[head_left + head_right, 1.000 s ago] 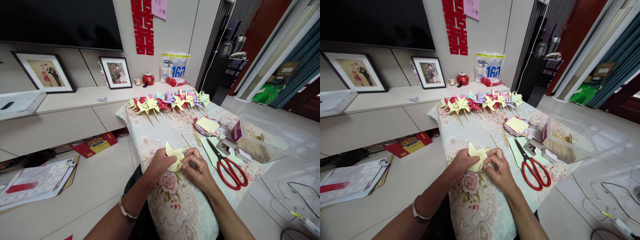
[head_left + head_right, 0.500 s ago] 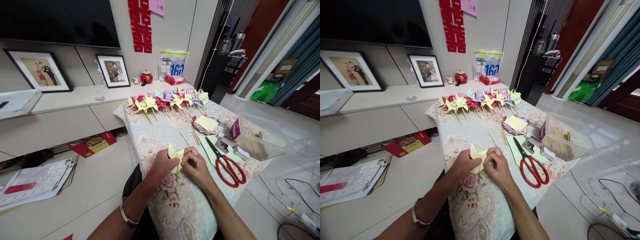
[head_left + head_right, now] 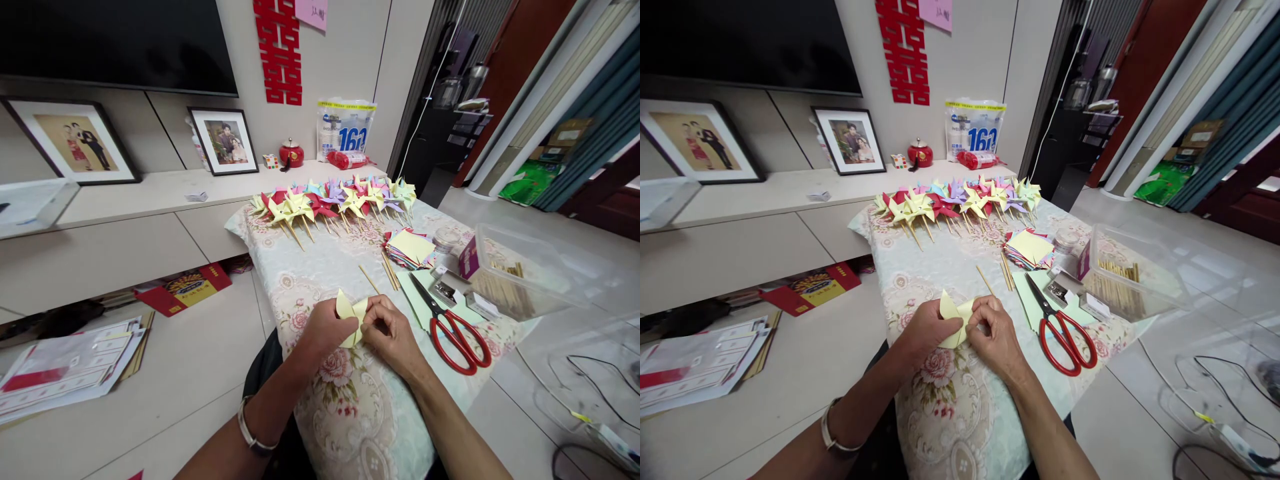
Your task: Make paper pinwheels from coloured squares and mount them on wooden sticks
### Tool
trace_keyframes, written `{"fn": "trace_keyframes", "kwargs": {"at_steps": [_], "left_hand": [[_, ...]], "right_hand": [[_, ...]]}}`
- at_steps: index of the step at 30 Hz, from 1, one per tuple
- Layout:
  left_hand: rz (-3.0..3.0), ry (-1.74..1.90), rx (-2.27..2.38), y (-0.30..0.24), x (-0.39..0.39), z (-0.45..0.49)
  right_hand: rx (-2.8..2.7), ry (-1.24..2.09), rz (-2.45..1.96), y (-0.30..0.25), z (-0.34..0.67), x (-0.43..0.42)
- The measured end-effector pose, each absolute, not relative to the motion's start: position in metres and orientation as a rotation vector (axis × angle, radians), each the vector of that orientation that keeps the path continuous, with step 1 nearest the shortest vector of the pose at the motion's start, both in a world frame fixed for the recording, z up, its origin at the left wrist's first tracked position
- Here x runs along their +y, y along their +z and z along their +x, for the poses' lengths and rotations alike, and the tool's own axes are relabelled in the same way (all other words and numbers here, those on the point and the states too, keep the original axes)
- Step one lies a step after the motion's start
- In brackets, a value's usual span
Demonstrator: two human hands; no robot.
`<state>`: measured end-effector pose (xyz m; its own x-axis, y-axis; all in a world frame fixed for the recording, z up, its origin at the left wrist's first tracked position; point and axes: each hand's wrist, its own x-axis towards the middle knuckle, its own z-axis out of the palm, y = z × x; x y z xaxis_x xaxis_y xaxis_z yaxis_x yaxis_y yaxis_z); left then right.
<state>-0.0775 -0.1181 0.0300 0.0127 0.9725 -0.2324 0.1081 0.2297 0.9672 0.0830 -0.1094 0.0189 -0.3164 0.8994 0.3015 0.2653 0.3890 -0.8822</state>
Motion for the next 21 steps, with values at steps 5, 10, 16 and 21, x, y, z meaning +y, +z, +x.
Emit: {"fn": "trace_keyframes", "kwargs": {"at_steps": [5, 10, 16, 21], "left_hand": [[1.124, 0.953, 1.380, 0.0299, -0.1176, -0.0775], [1.137, 0.935, 1.382, 0.0323, -0.1180, -0.0768], [1.185, 0.927, 1.392, 0.0313, -0.1178, -0.0769], [1.200, 0.939, 1.397, 0.0286, -0.1179, -0.0765]], "right_hand": [[-1.787, 0.944, -1.026, 0.0197, 0.0825, -0.1098], [-1.792, 0.941, -1.025, 0.0197, 0.0826, -0.1093], [-1.804, 0.953, -1.028, 0.0196, 0.0833, -0.1094], [-1.804, 0.959, -1.036, 0.0202, 0.0832, -0.1094]]}}
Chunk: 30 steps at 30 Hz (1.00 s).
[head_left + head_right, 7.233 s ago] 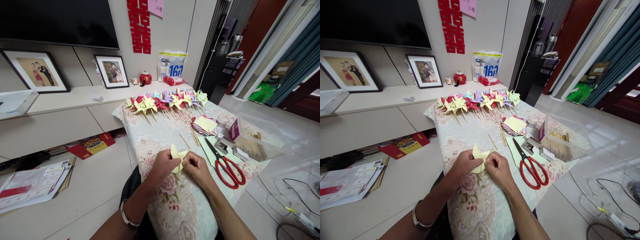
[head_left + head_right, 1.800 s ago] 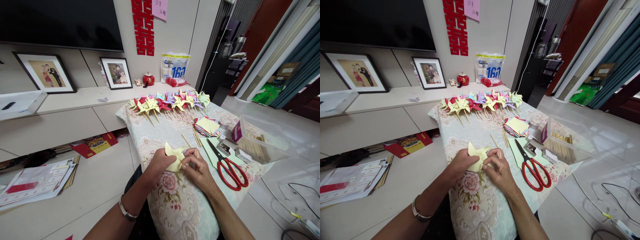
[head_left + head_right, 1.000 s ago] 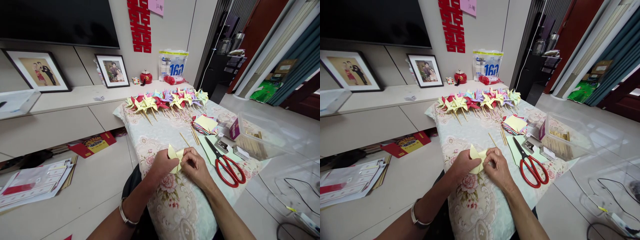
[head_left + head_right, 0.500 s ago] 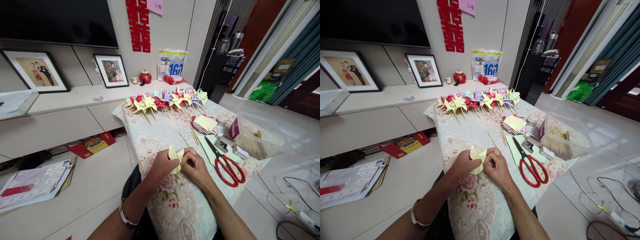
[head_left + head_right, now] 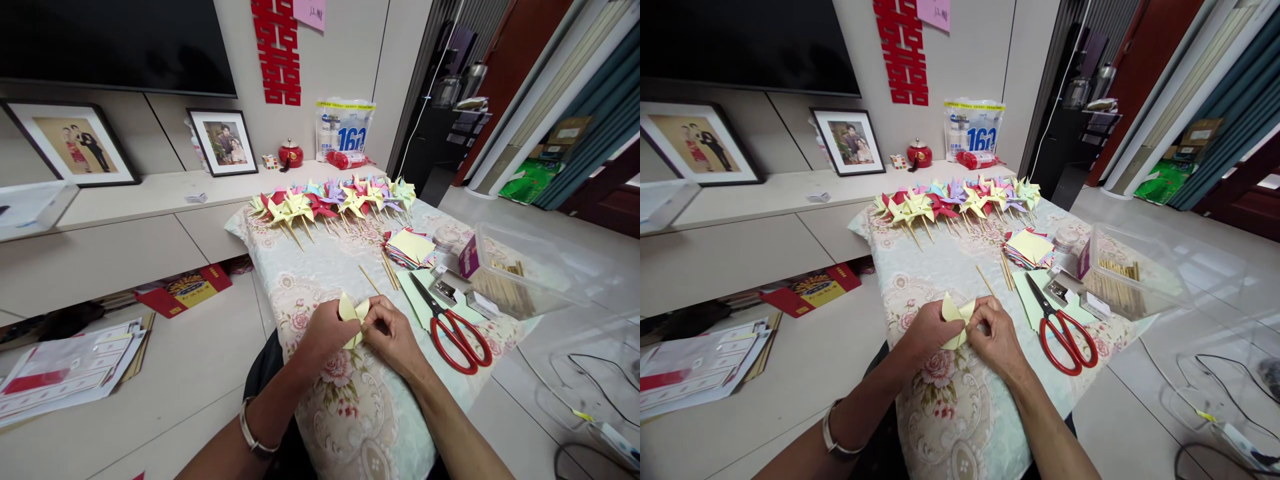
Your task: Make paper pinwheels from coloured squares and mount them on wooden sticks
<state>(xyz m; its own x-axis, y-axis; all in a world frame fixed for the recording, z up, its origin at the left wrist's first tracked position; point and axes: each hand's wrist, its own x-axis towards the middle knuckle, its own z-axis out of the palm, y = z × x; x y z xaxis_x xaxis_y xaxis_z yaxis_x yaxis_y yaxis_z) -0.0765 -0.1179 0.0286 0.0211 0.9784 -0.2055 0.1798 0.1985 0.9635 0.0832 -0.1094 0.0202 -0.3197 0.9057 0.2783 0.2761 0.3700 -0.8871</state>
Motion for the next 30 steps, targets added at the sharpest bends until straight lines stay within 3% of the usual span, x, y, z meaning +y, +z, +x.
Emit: {"fn": "trace_keyframes", "kwargs": {"at_steps": [12, 19, 24, 30], "left_hand": [[1.228, 1.039, 1.505, 0.030, -0.117, -0.075], [0.568, 1.306, 1.044, 0.033, -0.083, -0.071], [0.375, 1.428, 0.934, 0.029, -0.045, -0.050], [0.364, 1.430, 0.855, 0.027, -0.029, -0.035]], "right_hand": [[-1.711, 0.935, -1.036, 0.016, 0.086, -0.109], [-1.513, 0.675, -1.130, 0.020, 0.094, -0.110], [-1.713, 0.398, -1.286, 0.047, 0.137, -0.098], [-2.004, -0.076, -1.891, 0.080, 0.203, -0.065]]}}
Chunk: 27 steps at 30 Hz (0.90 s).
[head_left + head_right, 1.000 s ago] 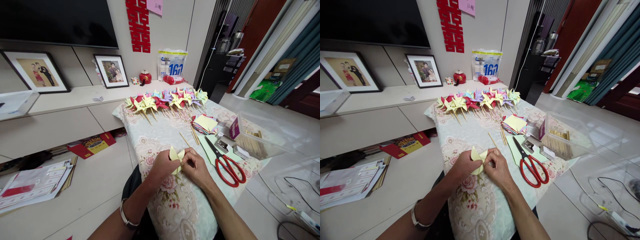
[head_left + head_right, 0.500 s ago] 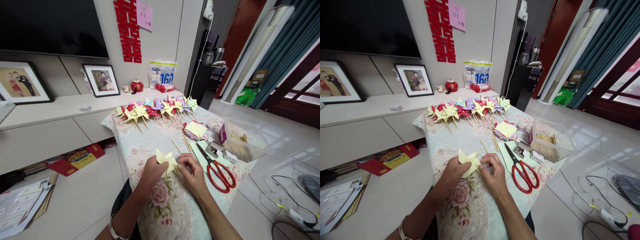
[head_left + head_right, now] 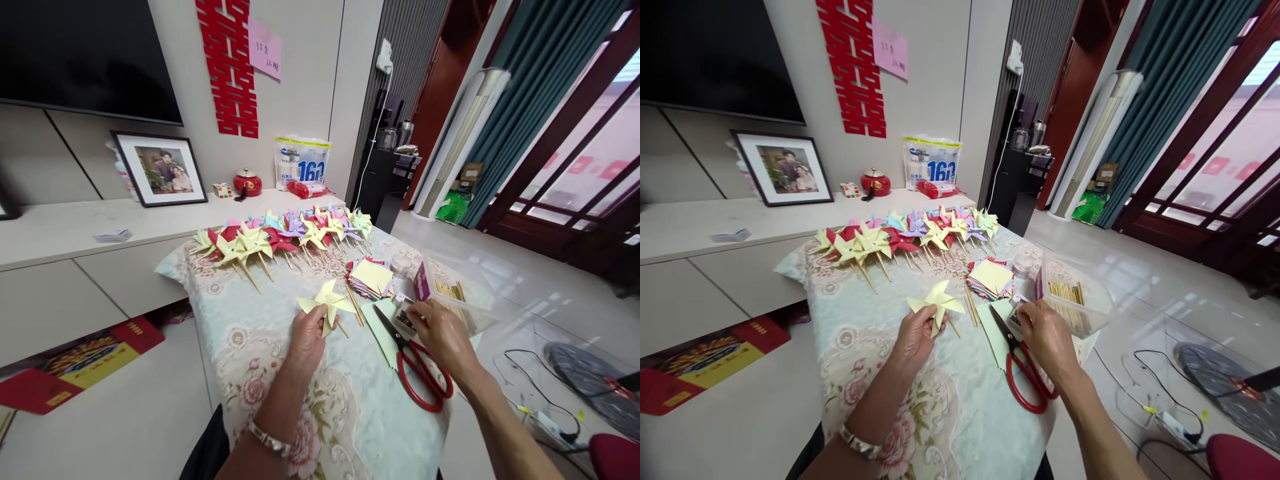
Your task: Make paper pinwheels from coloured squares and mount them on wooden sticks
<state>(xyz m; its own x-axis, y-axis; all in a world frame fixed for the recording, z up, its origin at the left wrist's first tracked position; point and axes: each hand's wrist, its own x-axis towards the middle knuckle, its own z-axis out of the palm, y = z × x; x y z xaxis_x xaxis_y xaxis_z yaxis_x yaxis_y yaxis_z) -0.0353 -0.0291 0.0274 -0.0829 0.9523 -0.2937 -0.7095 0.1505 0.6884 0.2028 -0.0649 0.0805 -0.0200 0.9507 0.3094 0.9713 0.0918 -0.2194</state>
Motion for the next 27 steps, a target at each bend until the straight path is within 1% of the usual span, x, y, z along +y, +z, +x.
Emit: {"fn": "trace_keyframes", "kwargs": {"at_steps": [3, 6, 10, 16, 27], "left_hand": [[0.393, 1.410, 0.837, 0.026, -0.029, -0.038], [0.399, 1.404, 0.834, 0.026, -0.030, -0.042], [0.403, 1.397, 0.835, 0.028, -0.030, -0.044], [0.401, 1.405, 0.832, 0.027, -0.032, -0.046], [0.381, 1.457, 0.849, 0.021, -0.031, -0.049]], "right_hand": [[-2.171, -0.180, -2.196, 0.081, 0.207, -0.053], [-2.259, -0.231, -2.296, 0.074, 0.202, -0.044], [-2.306, -0.226, -2.339, 0.067, 0.199, -0.034], [-2.390, -0.161, -2.355, 0.074, 0.200, -0.023], [-2.572, -0.067, -2.232, 0.075, 0.206, -0.014]]}}
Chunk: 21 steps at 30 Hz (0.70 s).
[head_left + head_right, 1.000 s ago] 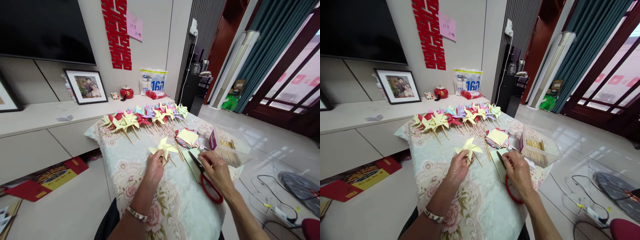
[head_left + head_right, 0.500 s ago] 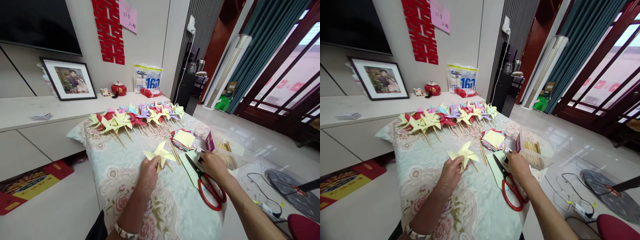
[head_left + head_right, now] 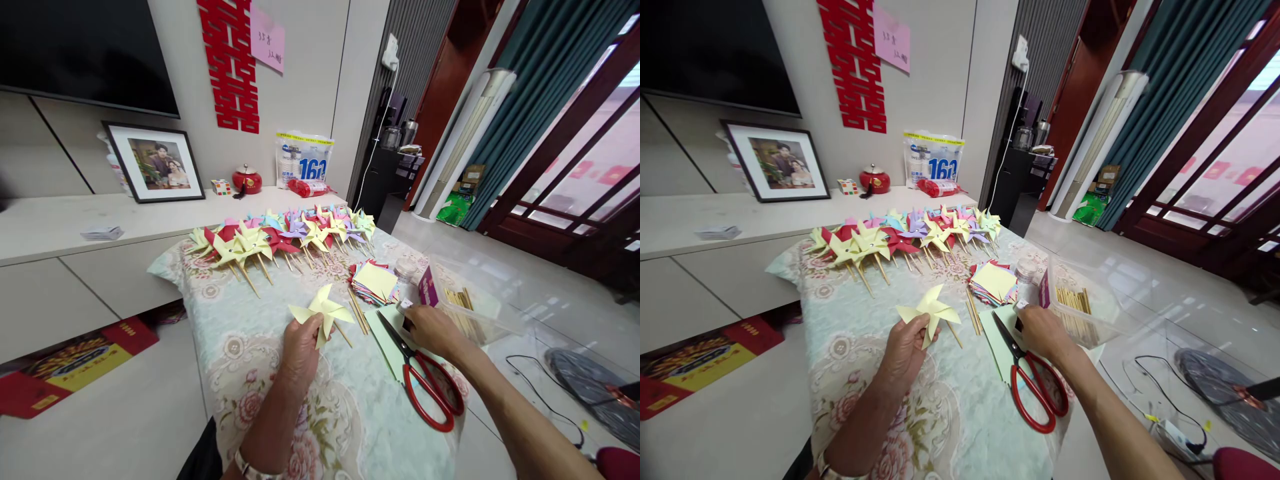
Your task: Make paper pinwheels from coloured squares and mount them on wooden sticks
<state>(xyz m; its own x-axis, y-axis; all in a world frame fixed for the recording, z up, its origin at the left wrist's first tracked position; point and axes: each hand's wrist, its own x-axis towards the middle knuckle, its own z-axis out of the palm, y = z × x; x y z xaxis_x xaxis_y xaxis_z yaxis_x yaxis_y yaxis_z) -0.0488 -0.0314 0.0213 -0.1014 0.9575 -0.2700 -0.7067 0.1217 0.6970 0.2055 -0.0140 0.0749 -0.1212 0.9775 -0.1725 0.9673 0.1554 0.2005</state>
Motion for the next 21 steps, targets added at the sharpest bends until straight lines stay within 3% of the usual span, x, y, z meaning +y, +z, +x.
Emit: {"fn": "trace_keyframes", "kwargs": {"at_steps": [21], "left_hand": [[0.386, 1.453, 0.854, 0.020, -0.031, -0.050]], "right_hand": [[2.361, -0.022, 1.754, 0.078, 0.218, -0.007]]}}
